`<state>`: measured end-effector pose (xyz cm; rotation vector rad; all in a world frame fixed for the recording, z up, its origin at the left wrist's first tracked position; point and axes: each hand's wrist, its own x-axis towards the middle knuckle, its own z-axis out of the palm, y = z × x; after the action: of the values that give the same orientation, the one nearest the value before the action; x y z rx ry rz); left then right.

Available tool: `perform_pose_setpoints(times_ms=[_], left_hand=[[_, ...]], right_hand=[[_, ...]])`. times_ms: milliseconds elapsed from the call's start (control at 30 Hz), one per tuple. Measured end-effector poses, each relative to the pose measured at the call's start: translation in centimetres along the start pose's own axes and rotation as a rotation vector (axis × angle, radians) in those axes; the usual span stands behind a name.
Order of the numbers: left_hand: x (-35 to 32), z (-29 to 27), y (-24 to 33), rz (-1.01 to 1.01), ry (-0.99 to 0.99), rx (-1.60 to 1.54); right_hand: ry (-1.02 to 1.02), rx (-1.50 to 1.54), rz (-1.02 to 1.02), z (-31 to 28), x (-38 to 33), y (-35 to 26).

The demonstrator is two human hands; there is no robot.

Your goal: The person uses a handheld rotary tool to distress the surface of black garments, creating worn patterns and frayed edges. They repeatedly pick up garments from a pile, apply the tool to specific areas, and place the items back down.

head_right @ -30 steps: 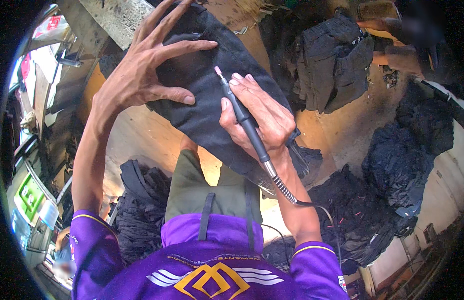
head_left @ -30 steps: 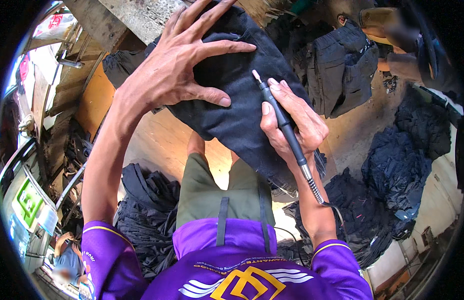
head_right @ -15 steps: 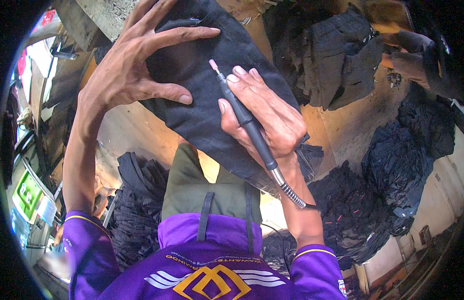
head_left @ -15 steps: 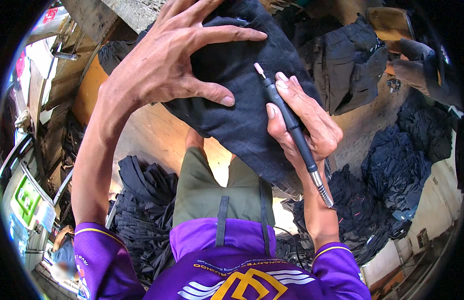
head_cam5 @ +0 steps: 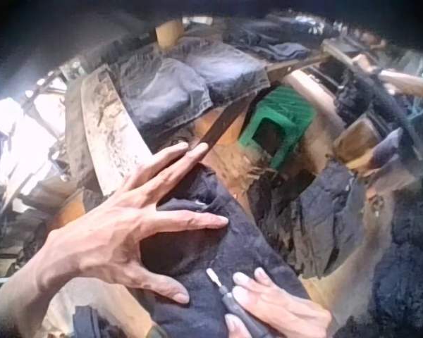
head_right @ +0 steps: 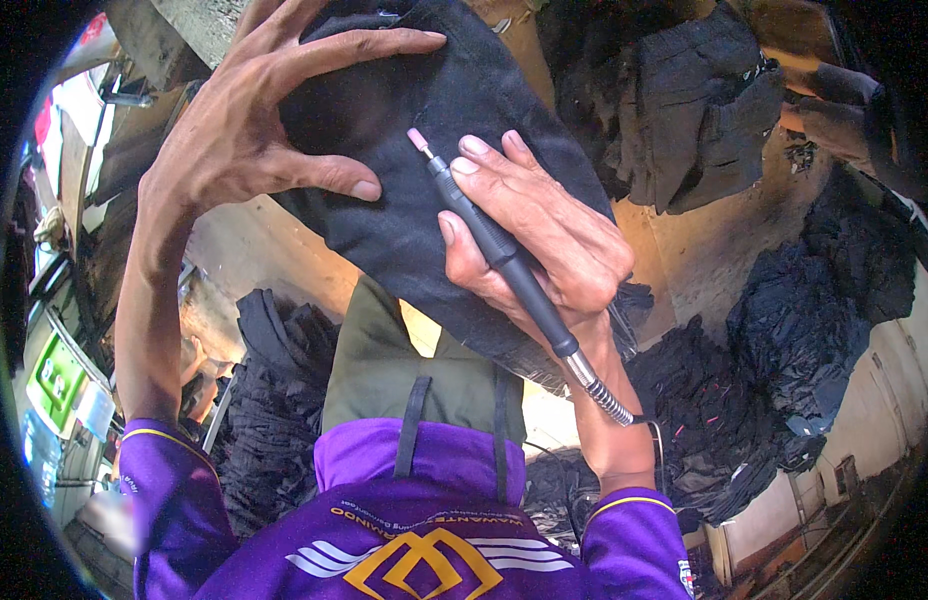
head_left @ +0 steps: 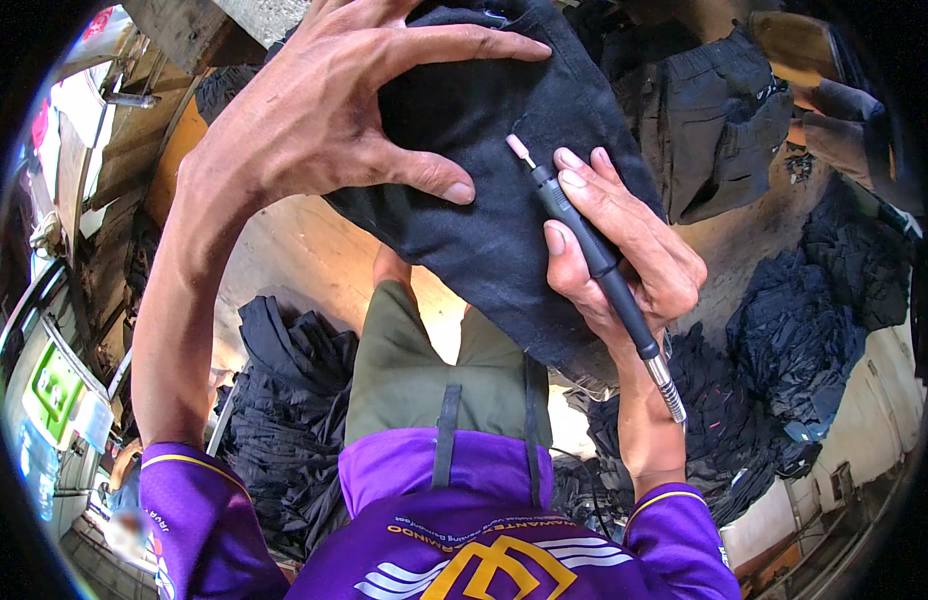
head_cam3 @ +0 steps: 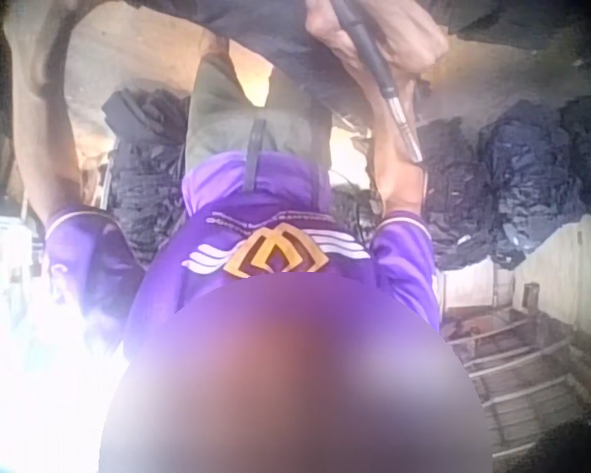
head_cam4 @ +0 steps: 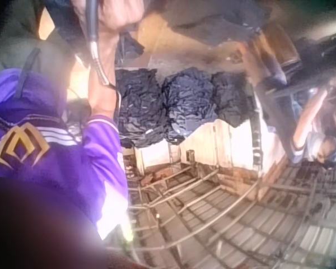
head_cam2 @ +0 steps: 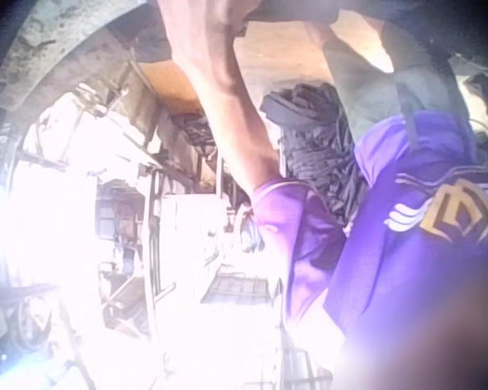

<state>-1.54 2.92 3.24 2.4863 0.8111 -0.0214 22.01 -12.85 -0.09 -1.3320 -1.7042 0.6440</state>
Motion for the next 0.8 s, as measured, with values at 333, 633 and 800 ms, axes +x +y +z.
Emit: perform_pose_setpoints(times_ms=[333,633,800], left_hand=[[0.2,0.4,-0.8,0.005,-0.016,0.025],[0.3,0.3,-0.7,0.007,-0.004,0.016],[0.3,0.2,-0.7,-0.025,-0.052,0.015]], right_hand=[[0.000,0.021,0.043,-0.4,-0.7,0.0],[0.042,0.017,0.085,-0.7,-1.1,-0.1],[0.090,-0.055,0.114,-0.4,-1.0,-0.3]])
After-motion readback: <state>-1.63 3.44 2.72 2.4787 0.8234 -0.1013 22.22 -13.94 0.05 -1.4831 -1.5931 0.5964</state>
